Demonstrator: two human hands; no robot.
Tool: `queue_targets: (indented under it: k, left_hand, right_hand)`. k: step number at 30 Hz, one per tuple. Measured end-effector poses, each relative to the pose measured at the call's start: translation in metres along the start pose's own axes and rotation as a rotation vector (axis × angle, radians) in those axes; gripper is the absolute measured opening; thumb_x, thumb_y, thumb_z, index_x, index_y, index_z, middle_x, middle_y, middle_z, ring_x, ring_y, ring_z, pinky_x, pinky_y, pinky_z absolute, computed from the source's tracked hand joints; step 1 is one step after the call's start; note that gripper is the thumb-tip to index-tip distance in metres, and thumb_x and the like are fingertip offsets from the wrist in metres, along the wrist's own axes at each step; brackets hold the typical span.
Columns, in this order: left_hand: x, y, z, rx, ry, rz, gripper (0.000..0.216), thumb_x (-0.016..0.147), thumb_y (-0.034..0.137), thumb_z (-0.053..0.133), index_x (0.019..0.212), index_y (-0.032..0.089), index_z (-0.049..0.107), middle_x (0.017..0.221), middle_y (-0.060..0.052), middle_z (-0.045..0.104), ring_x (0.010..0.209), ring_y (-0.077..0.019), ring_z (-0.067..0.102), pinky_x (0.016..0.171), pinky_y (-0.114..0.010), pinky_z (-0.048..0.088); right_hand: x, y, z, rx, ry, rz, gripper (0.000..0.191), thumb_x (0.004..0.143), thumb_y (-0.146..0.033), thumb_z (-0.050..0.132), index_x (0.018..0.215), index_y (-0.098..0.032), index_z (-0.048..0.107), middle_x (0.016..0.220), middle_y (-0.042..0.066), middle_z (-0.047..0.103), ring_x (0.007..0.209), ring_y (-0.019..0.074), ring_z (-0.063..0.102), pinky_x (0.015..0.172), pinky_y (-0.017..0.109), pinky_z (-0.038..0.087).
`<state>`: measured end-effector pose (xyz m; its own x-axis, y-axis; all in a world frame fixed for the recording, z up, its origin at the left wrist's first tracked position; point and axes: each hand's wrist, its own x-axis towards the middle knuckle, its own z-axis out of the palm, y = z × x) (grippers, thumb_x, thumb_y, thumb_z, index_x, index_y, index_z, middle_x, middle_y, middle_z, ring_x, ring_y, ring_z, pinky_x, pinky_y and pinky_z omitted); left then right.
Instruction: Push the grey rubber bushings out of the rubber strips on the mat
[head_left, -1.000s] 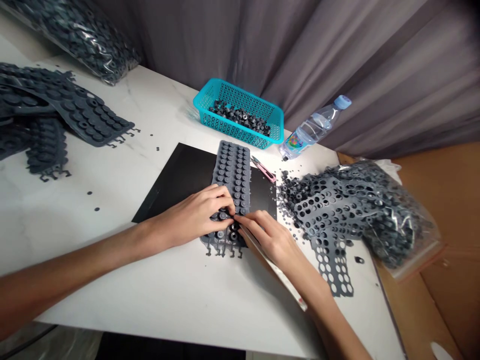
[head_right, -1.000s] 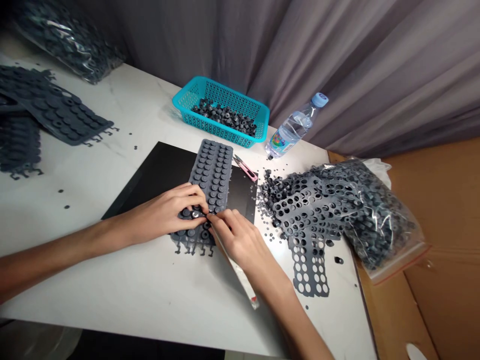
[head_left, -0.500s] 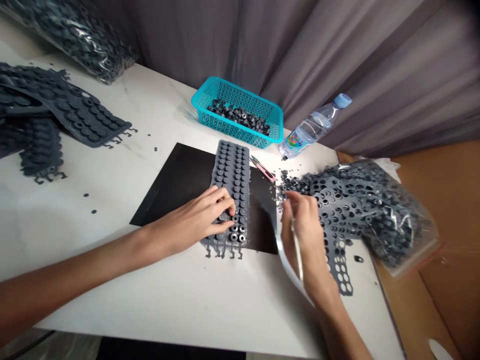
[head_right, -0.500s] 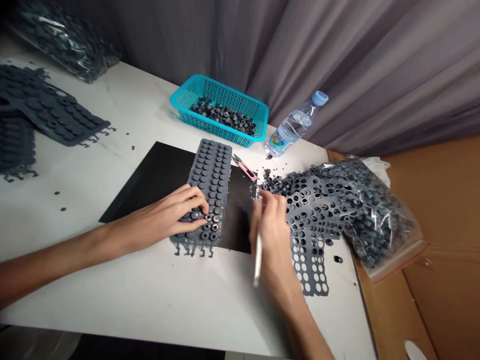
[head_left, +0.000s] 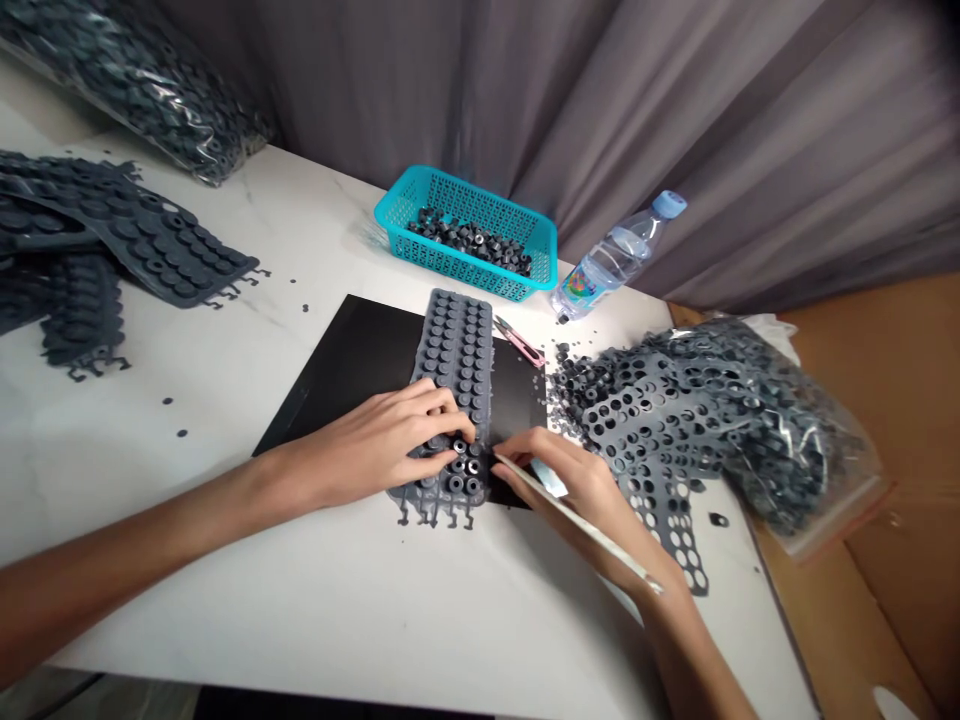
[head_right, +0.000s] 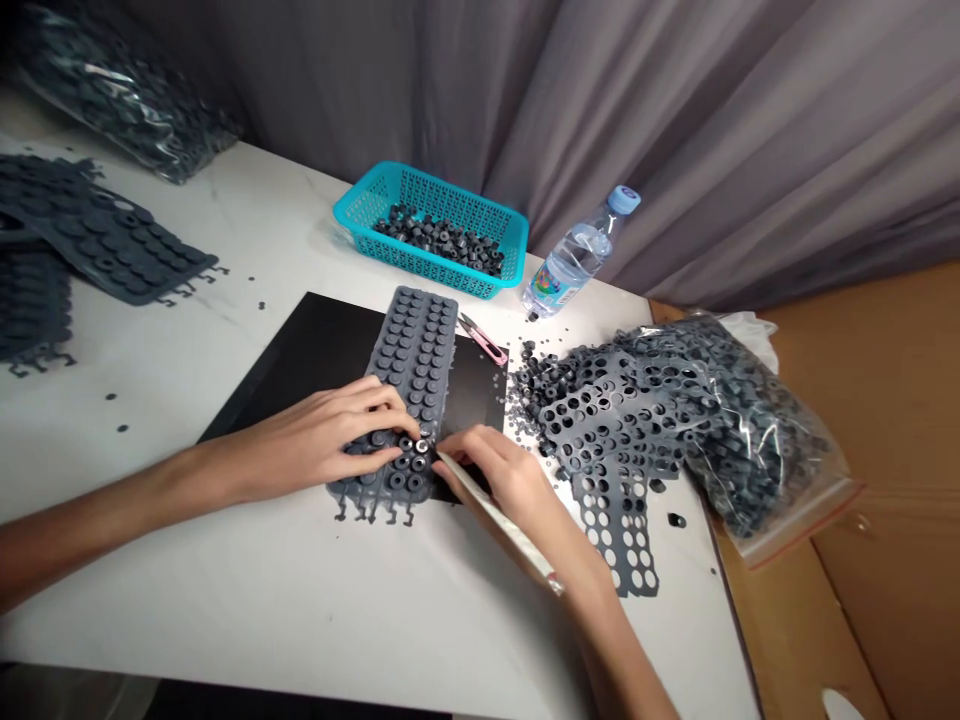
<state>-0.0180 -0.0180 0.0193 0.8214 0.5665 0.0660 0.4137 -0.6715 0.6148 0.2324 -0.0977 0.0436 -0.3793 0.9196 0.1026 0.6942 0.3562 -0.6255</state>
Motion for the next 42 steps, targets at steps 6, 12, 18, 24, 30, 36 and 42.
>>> queue_targets:
  k: [6,12,18,24,30,36,42]
  left_hand:
    - [0.000,-0.001,0.001,0.030,-0.003,-0.003,0.017,0.104,0.028,0.058,0.120,0.027,0.065,0.113,0.000,0.064,0.110,-0.0201,0.055,0.095,-0.035,0.045]
    - [0.000,-0.004,0.003,0.040,0.001,0.000,0.020,0.104,0.029,0.058,0.122,0.028,0.067,0.112,0.000,0.062,0.108,-0.0196,0.056,0.093,-0.034,0.045]
    - [0.000,-0.004,0.004,0.033,0.003,0.000,0.020,0.104,0.029,0.059,0.122,0.027,0.067,0.111,0.000,0.063,0.108,-0.0203,0.055,0.091,-0.034,0.045]
    - [0.000,-0.003,0.002,0.036,-0.002,-0.006,0.019,0.105,0.029,0.056,0.121,0.025,0.066,0.112,-0.002,0.063,0.108,-0.0207,0.054,0.091,-0.034,0.045]
    - [-0.002,-0.002,0.005,0.089,-0.025,0.014,0.026,0.105,0.032,0.057,0.129,0.025,0.060,0.117,-0.004,0.059,0.109,-0.0233,0.051,0.095,-0.036,0.044]
    - [-0.004,0.002,0.004,0.021,-0.030,-0.010,0.020,0.107,0.031,0.051,0.124,0.026,0.060,0.117,-0.004,0.058,0.110,-0.0226,0.051,0.096,-0.036,0.044]
    - [-0.005,0.009,0.002,-0.006,-0.047,-0.083,0.022,0.105,0.029,0.055,0.126,0.024,0.055,0.120,-0.005,0.057,0.116,-0.0237,0.052,0.100,-0.039,0.044]
  right_hand:
    - [0.001,0.004,0.003,-0.037,-0.052,-0.122,0.013,0.105,-0.024,0.057,0.110,-0.019,0.068,0.102,0.009,0.074,0.091,0.0191,0.070,0.083,0.031,0.056]
    - [0.002,0.006,0.005,-0.130,-0.035,-0.159,0.017,0.107,-0.026,0.054,0.111,-0.018,0.068,0.101,0.009,0.074,0.090,0.0201,0.070,0.082,0.033,0.057]
    - [0.002,0.015,0.018,-0.298,-0.037,-0.247,0.023,0.110,-0.025,0.049,0.123,-0.016,0.066,0.102,0.010,0.072,0.089,0.0217,0.067,0.078,0.035,0.057]
    - [-0.001,0.016,0.031,-0.425,-0.037,-0.254,0.023,0.110,-0.022,0.047,0.127,-0.012,0.057,0.104,0.012,0.067,0.091,0.0247,0.063,0.079,0.039,0.054]
    - [0.001,0.019,0.025,-0.421,0.170,-0.092,0.027,0.112,-0.032,0.040,0.129,-0.015,0.051,0.105,0.013,0.062,0.090,0.0243,0.061,0.077,0.038,0.053]
    - [-0.006,0.036,-0.009,-0.515,0.417,0.235,0.032,0.109,-0.037,0.043,0.132,-0.017,0.053,0.107,0.015,0.060,0.096,0.0296,0.060,0.085,0.046,0.050]
    - [-0.007,0.028,-0.010,-0.185,0.221,0.266,0.032,0.108,-0.038,0.051,0.136,-0.023,0.056,0.105,0.008,0.068,0.087,0.0225,0.066,0.079,0.036,0.052]
